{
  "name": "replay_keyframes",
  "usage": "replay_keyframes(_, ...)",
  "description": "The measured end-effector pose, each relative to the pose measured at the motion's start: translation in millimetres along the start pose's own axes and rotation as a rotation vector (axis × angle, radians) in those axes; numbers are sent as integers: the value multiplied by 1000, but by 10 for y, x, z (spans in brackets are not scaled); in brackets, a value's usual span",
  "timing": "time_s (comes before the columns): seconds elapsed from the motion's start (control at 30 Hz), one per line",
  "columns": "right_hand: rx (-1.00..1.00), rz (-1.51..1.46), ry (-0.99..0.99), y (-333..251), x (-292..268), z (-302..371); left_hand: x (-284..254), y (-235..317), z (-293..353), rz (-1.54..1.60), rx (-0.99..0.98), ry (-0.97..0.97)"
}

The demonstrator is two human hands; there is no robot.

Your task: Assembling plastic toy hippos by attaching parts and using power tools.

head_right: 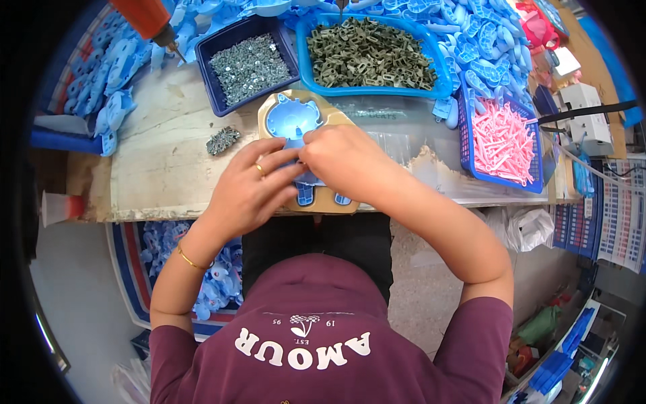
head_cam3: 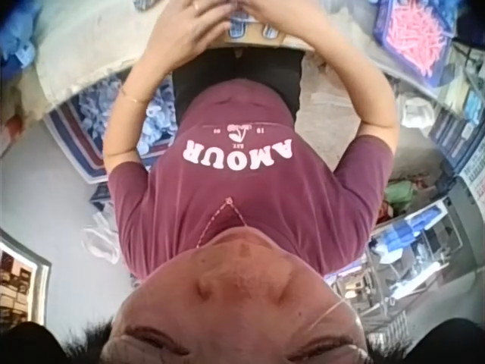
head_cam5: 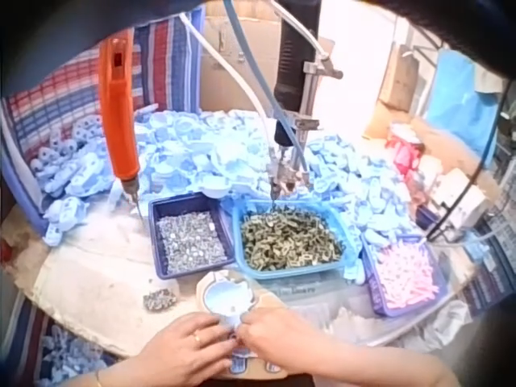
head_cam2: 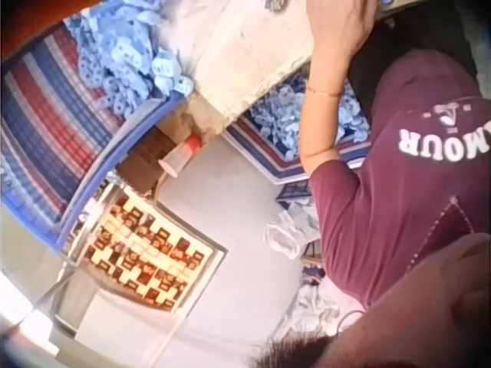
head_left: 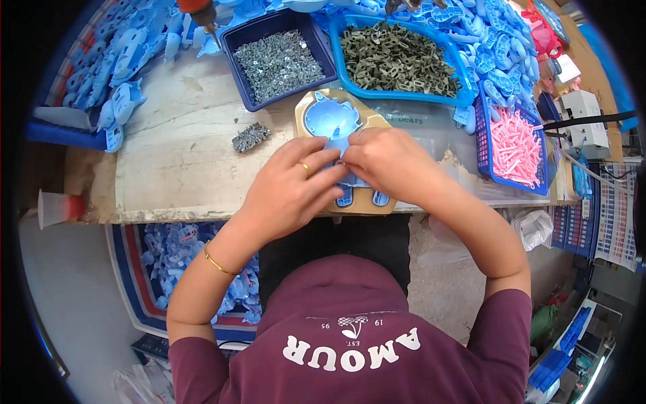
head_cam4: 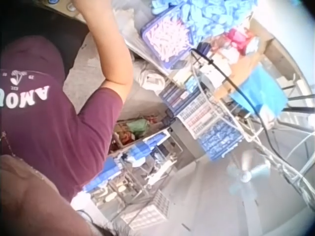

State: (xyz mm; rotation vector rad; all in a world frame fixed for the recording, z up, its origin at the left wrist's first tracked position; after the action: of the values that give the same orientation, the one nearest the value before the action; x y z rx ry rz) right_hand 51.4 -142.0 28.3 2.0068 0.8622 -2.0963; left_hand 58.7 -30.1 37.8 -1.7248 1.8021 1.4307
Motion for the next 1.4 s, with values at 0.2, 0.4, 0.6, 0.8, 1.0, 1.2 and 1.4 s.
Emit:
replay_keyframes(0.2,67,-77,290,18,-255,291,121,65,32,-122,33,-113)
replay_keyframes(0.4,237,-66,265,184,-274,499,121,68,18,-123,-2,-110)
replay_keyframes(0.6,261,-34,277,169,-273,544,134,84,-1,-105,-4,-110)
replay_keyframes(0.8,364,58,111,229,-199,457,94,78,-2,-76,-6,-97)
replay_keyframes(1.0,40,-178,757,-211,-1218,-208,-58,-111,-34,80,-124,25)
replay_keyframes(1.2,62,-776,579,-659,-2010,-1027,-522,-963,-297,-376,-252,149)
replay_keyframes(1.4,-24,-740,609,-177,-1671,-970,-198,-1425,-737,-477,-185,-100)
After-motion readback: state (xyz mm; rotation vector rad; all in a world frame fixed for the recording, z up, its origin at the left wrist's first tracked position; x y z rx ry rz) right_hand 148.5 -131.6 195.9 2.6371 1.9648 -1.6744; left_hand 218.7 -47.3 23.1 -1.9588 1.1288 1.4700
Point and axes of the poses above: each hand's wrist, its own z-axis away from the middle knuckle, its own x-axis out of the palm, y = z × x, the point moved 9 cm from there along -z, towards the middle knuckle
